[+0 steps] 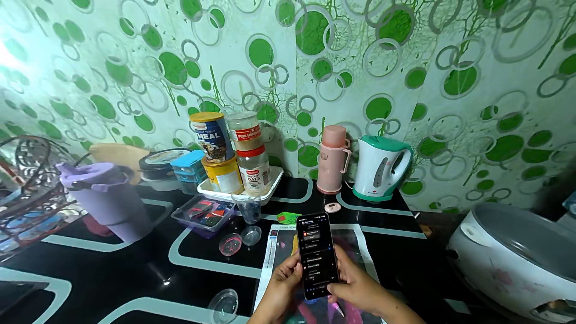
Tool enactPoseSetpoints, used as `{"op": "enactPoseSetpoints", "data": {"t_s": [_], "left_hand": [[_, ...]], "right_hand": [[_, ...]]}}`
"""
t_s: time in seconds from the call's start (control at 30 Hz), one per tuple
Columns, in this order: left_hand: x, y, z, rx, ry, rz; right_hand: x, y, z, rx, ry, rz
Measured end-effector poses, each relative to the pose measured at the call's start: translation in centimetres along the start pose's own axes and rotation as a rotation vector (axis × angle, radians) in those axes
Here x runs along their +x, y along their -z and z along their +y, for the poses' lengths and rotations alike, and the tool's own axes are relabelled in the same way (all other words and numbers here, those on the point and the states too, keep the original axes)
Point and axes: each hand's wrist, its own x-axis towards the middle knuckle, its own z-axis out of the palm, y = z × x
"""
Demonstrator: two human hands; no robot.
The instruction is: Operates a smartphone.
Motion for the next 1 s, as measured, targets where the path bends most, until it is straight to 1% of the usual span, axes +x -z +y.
{"op": "enactPoseSetpoints", "data": {"t_s": [0.23, 0.47, 1.0], "left_hand": [[0.01, 0.03, -0.08, -0.008, 0.003, 0.002], [0.03, 0.08, -0.15, -0.012, 0.002, -0.003], [0.02, 0.08, -0.08, -0.003, 0.002, -0.004]], "right_hand": [[-0.01, -0.01, -0.05, 0.007, 0.005, -0.001], [-0.05, -0.17, -0.43, 0.009, -0.046, 0.022], [0.05, -0.11, -0.23, 0.024, -0.027, 0.022]]}}
